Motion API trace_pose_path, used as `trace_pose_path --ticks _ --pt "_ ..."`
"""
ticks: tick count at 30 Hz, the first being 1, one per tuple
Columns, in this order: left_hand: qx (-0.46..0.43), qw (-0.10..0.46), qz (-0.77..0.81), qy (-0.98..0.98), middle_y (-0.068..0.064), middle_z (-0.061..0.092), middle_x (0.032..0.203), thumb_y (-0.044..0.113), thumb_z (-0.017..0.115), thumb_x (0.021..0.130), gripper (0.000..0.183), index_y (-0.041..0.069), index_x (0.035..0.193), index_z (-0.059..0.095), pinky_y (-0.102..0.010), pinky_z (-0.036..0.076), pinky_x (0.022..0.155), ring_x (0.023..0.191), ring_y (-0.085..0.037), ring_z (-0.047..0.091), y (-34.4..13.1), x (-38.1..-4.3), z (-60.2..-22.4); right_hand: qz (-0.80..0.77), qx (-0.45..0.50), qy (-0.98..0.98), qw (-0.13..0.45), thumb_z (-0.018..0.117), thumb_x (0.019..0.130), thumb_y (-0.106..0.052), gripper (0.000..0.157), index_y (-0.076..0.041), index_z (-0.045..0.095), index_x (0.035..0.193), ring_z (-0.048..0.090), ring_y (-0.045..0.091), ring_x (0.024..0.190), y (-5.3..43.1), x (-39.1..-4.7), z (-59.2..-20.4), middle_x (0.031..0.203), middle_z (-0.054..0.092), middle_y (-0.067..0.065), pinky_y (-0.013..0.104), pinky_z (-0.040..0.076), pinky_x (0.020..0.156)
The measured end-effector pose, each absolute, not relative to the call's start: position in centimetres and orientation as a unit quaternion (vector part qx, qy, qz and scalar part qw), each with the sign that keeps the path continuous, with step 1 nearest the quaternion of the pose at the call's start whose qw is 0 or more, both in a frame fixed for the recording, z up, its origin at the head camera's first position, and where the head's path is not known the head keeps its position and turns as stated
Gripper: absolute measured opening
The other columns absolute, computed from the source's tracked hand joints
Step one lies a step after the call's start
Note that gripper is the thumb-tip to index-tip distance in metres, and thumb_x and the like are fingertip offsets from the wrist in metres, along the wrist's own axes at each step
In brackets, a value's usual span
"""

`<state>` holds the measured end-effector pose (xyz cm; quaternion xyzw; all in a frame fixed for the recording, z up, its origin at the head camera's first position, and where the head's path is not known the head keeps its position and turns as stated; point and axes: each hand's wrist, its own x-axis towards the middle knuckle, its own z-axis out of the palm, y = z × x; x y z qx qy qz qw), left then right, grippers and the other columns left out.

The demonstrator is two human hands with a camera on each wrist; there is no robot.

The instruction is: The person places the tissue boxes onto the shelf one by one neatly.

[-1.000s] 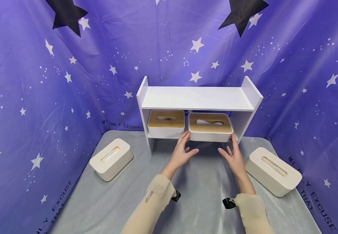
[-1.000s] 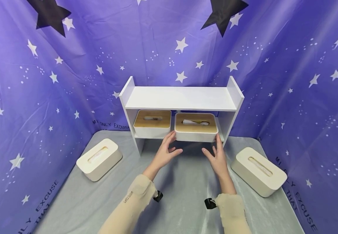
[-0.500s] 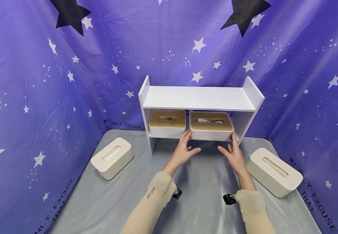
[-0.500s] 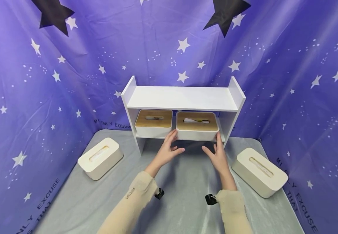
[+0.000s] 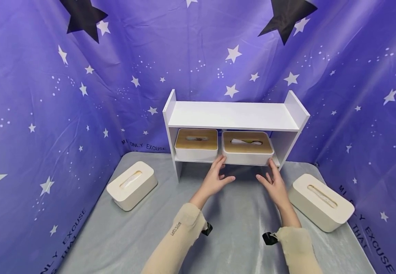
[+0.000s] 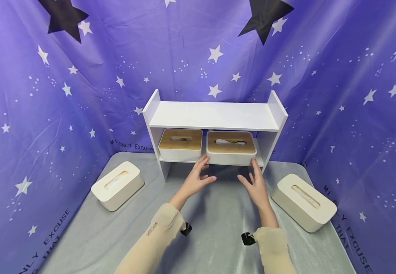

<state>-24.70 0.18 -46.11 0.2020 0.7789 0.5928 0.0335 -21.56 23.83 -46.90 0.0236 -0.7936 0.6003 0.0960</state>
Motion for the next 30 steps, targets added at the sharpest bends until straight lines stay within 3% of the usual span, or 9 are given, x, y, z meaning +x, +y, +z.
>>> trace_pose_path --ticks 4,13,15,19,22,24,27,30 --pt "0.201 0.036 0.592 0.78 -0.013 0.019 0.166 0.014 0.071 0.092 0.077 0.004 0.156 0.029 -0.052 0.05 0.108 0.144 -0.037 0.04 0.1 -24.5 -46.2 0.596 0.035 -0.795 0.105 0.064 0.095 -0.005 0.08 -0.005 0.016 0.16 0.017 0.039 0.153 23.8 -21.0 -47.3 0.166 0.014 0.02 0.007 0.03 0.114" --pt "0.209 0.031 0.586 0.782 -0.015 0.031 0.161 0.012 0.071 0.092 0.072 0.005 0.154 0.035 -0.051 0.053 0.105 0.14 -0.04 0.044 -0.2 -24.0 -47.0 0.596 0.034 -0.793 0.116 0.062 0.095 -0.002 0.073 0.003 0.022 0.156 0.028 0.047 0.145 24.4 -19.9 -48.8 0.16 0.025 0.029 -0.005 0.035 0.098" --pt "0.207 0.034 0.586 0.783 -0.014 0.032 0.161 0.014 0.07 0.093 0.071 0.006 0.154 0.035 -0.051 0.052 0.106 0.14 -0.04 0.044 -0.3 -23.9 -47.2 0.597 0.029 -0.792 0.12 0.062 0.095 -0.001 0.072 0.005 0.023 0.155 0.035 0.038 0.144 24.6 -19.7 -49.2 0.158 0.027 0.031 -0.005 0.035 0.096" --pt "0.207 0.037 0.588 0.781 -0.015 0.033 0.16 0.014 0.07 0.093 0.069 0.006 0.153 0.037 -0.052 0.052 0.105 0.139 -0.04 0.046 -0.4 -23.6 -47.3 0.6 0.028 -0.788 0.131 0.06 0.096 0.0 0.068 0.006 0.025 0.154 0.044 0.002 0.13 25.1 -19.2 -49.8 0.155 0.032 0.031 -0.005 0.036 0.095" --pt "0.206 0.039 0.588 0.781 -0.014 0.035 0.159 0.015 0.07 0.093 0.067 0.006 0.152 0.039 -0.049 0.053 0.105 0.138 -0.038 0.047 -0.5 -23.5 -47.3 0.595 0.029 -0.79 0.143 0.06 0.096 -0.001 0.065 0.007 0.028 0.152 0.041 -0.015 0.12 25.5 -18.7 -50.3 0.151 0.041 0.016 -0.004 0.036 0.094" --pt "0.205 0.039 0.587 0.782 -0.014 0.036 0.159 0.015 0.07 0.093 0.066 0.005 0.151 0.04 -0.047 0.054 0.104 0.138 -0.038 0.048 -0.5 -23.4 -47.4 0.592 0.029 -0.791 0.15 0.061 0.096 -0.001 0.064 0.008 0.03 0.151 0.041 -0.018 0.118 25.7 -18.4 -50.5 0.143 0.046 -0.002 -0.004 0.036 0.094" --pt "0.203 0.039 0.589 0.782 -0.015 0.039 0.157 0.013 0.071 0.092 0.065 0.004 0.15 0.042 -0.046 0.054 0.104 0.137 -0.038 0.049 -0.4 -23.3 -47.7 0.589 0.032 -0.792 0.161 0.061 0.096 -0.001 0.061 0.011 0.032 0.149 0.042 -0.021 0.116 26.0 -18.1 -50.9 0.129 0.044 -0.027 -0.003 0.036 0.094" --pt "0.203 0.035 0.597 0.775 -0.018 0.041 0.155 0.01 0.071 0.091 0.063 0.002 0.148 0.044 -0.048 0.054 0.103 0.135 -0.04 0.05 -0.3 -23.2 -48.0 0.592 0.038 -0.787 0.169 0.06 0.095 0.002 0.06 0.014 0.033 0.147 0.043 -0.023 0.113 26.3 -17.9 -51.2 0.123 0.042 -0.035 -0.003 0.037 0.094"
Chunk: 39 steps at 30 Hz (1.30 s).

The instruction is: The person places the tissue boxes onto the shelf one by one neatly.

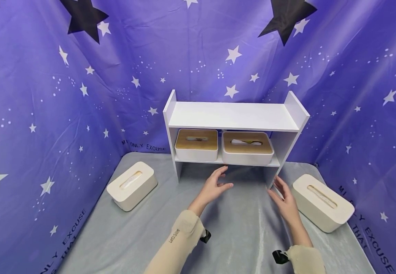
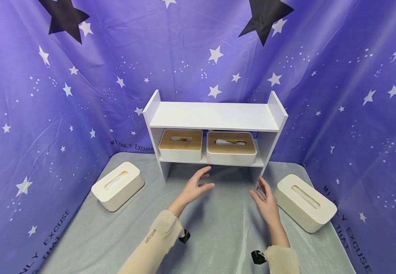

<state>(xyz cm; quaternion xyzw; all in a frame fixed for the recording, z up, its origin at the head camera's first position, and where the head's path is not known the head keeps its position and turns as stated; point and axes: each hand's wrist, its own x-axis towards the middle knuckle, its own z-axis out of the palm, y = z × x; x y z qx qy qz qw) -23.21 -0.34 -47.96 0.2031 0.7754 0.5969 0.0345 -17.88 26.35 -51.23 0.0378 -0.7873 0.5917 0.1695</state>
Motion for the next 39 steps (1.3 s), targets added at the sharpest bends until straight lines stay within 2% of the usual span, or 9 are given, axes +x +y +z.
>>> trace_pose_path --ticks 6,12,32,39 --pt "0.203 0.04 0.61 0.765 -0.022 0.041 0.154 0.007 0.07 0.091 0.061 -0.002 0.146 0.044 -0.054 0.052 0.104 0.134 -0.043 0.049 -0.3 -22.8 -47.9 0.593 0.037 -0.786 0.17 0.061 0.095 0.001 0.058 0.012 0.035 0.146 0.045 -0.022 0.114 27.1 -17.4 -51.9 0.121 0.043 -0.038 -0.004 0.037 0.093" --pt "0.202 0.049 0.611 0.764 -0.021 0.04 0.155 0.009 0.07 0.092 0.06 -0.001 0.146 0.045 -0.055 0.051 0.105 0.135 -0.045 0.047 -0.3 -22.9 -48.7 0.58 0.029 -0.796 0.17 0.061 0.096 -0.002 0.057 0.013 0.036 0.145 0.044 -0.023 0.114 27.9 -17.0 -52.5 0.123 0.043 -0.037 -0.003 0.039 0.093" --pt "0.201 0.058 0.619 0.757 -0.021 0.042 0.154 0.007 0.07 0.091 0.058 0.0 0.144 0.048 -0.051 0.052 0.105 0.134 -0.045 0.048 -0.1 -23.0 -50.1 0.58 0.039 -0.792 0.184 0.057 0.096 0.004 0.049 0.02 0.039 0.138 0.048 -0.024 0.112 29.3 -15.7 -53.5 0.119 0.048 -0.043 -0.005 0.041 0.09" --pt "0.195 0.07 0.616 0.76 -0.021 0.042 0.154 0.009 0.07 0.092 0.057 -0.001 0.144 0.048 -0.053 0.05 0.108 0.136 -0.045 0.047 0.0 -22.6 -50.2 0.575 0.031 -0.796 0.187 0.058 0.096 0.004 0.044 0.014 0.044 0.137 0.05 -0.022 0.112 29.8 -15.4 -53.9 0.12 0.049 -0.042 -0.004 0.041 0.09"
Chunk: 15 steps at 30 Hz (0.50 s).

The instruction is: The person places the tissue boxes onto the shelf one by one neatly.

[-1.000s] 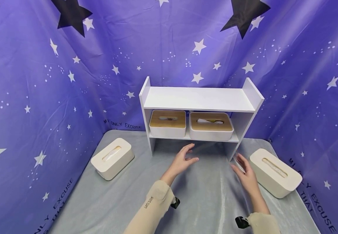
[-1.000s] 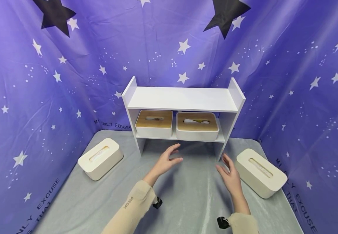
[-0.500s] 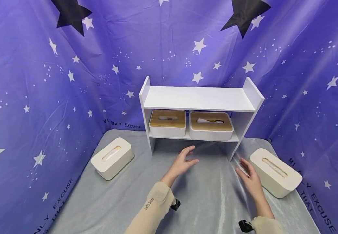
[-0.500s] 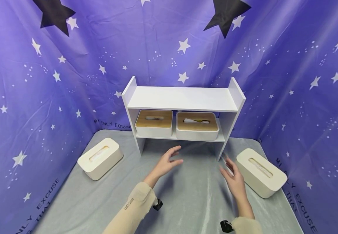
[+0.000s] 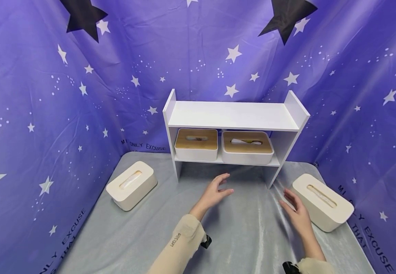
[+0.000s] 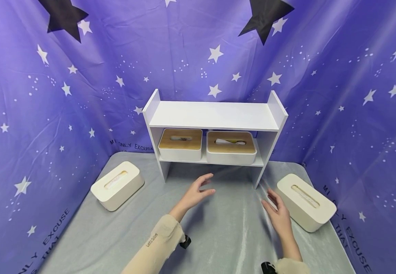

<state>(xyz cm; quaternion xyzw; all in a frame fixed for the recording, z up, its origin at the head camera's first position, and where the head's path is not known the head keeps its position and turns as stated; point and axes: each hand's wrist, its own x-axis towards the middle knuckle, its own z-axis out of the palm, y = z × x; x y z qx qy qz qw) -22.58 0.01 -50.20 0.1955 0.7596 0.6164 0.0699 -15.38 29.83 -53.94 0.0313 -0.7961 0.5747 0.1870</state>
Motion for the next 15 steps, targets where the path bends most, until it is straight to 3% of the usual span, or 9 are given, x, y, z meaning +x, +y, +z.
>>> trace_pose_path --ticks 6,15 --pt "0.195 0.073 0.616 0.759 -0.021 0.042 0.153 0.009 0.069 0.092 0.056 0.0 0.144 0.048 -0.051 0.05 0.108 0.137 -0.044 0.047 0.1 -22.5 -50.7 0.573 0.017 -0.799 0.184 0.058 0.097 0.003 0.047 0.019 0.04 0.138 0.05 -0.022 0.111 30.3 -15.1 -54.3 0.118 0.049 -0.041 -0.005 0.041 0.089" --pt "0.192 0.085 0.612 0.763 -0.02 0.041 0.154 0.01 0.069 0.093 0.057 0.001 0.145 0.047 -0.052 0.049 0.108 0.138 -0.044 0.045 0.2 -22.2 -50.9 0.56 -0.001 -0.809 0.178 0.058 0.098 -0.002 0.047 0.018 0.041 0.138 0.048 -0.025 0.11 31.0 -14.4 -54.5 0.119 0.049 -0.038 -0.006 0.04 0.088"
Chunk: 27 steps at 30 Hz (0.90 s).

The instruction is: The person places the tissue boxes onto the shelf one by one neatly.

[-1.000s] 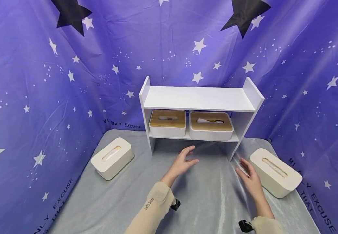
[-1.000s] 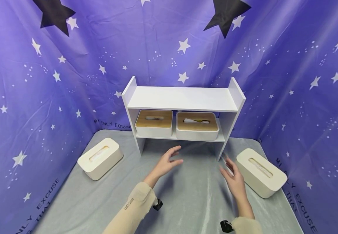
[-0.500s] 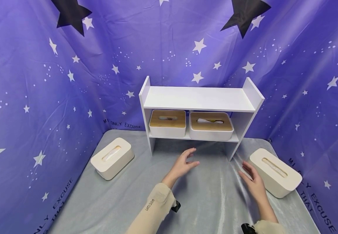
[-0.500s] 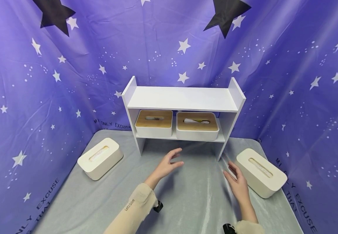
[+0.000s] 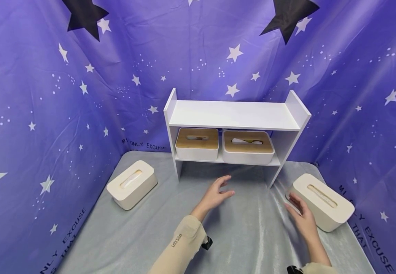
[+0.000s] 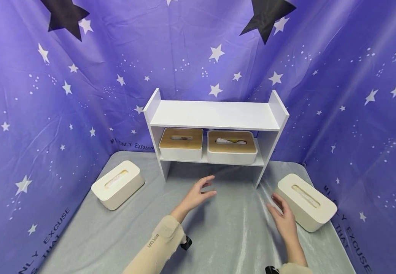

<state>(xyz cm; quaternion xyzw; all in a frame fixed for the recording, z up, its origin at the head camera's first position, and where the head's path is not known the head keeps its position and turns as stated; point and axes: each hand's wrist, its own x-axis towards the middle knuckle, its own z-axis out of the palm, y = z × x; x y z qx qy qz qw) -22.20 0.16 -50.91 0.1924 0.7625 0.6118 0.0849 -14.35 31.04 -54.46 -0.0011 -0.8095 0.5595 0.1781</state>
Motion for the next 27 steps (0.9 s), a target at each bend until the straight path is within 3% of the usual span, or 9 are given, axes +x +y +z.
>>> trace_pose_path --ticks 6,18,22,27 --pt "0.189 0.094 0.613 0.761 -0.019 0.039 0.156 0.013 0.068 0.094 0.057 0.002 0.146 0.046 -0.056 0.046 0.11 0.139 -0.041 0.045 0.3 -21.9 -51.0 0.542 -0.01 -0.821 0.179 0.057 0.099 -0.002 0.047 0.018 0.04 0.138 0.046 -0.027 0.109 32.1 -13.5 -54.7 0.119 0.046 -0.041 -0.007 0.039 0.087" --pt "0.195 0.095 0.606 0.766 -0.019 0.043 0.154 0.013 0.067 0.095 0.056 0.002 0.146 0.046 -0.05 0.049 0.109 0.138 -0.039 0.047 0.4 -21.3 -51.2 0.523 -0.046 -0.823 0.217 0.057 0.097 0.003 0.042 0.01 0.046 0.137 0.046 -0.025 0.108 34.0 -11.8 -54.5 0.117 0.048 -0.039 -0.007 0.038 0.087" --pt "0.198 0.091 0.605 0.766 -0.018 0.043 0.153 0.013 0.067 0.094 0.057 0.003 0.146 0.047 -0.047 0.051 0.108 0.137 -0.039 0.048 0.6 -21.1 -51.2 0.525 -0.081 -0.813 0.238 0.059 0.096 0.003 0.043 0.011 0.047 0.136 0.048 -0.023 0.107 34.4 -11.4 -54.0 0.114 0.05 -0.038 -0.006 0.04 0.087" --pt "0.2 0.093 0.608 0.763 -0.019 0.043 0.153 0.013 0.067 0.095 0.056 0.003 0.146 0.047 -0.052 0.049 0.109 0.138 -0.04 0.047 0.9 -20.6 -51.0 0.531 -0.147 -0.798 0.244 0.061 0.096 -0.001 0.045 0.006 0.049 0.139 0.048 -0.023 0.104 35.4 -10.6 -53.7 0.112 0.05 -0.035 -0.006 0.04 0.087"
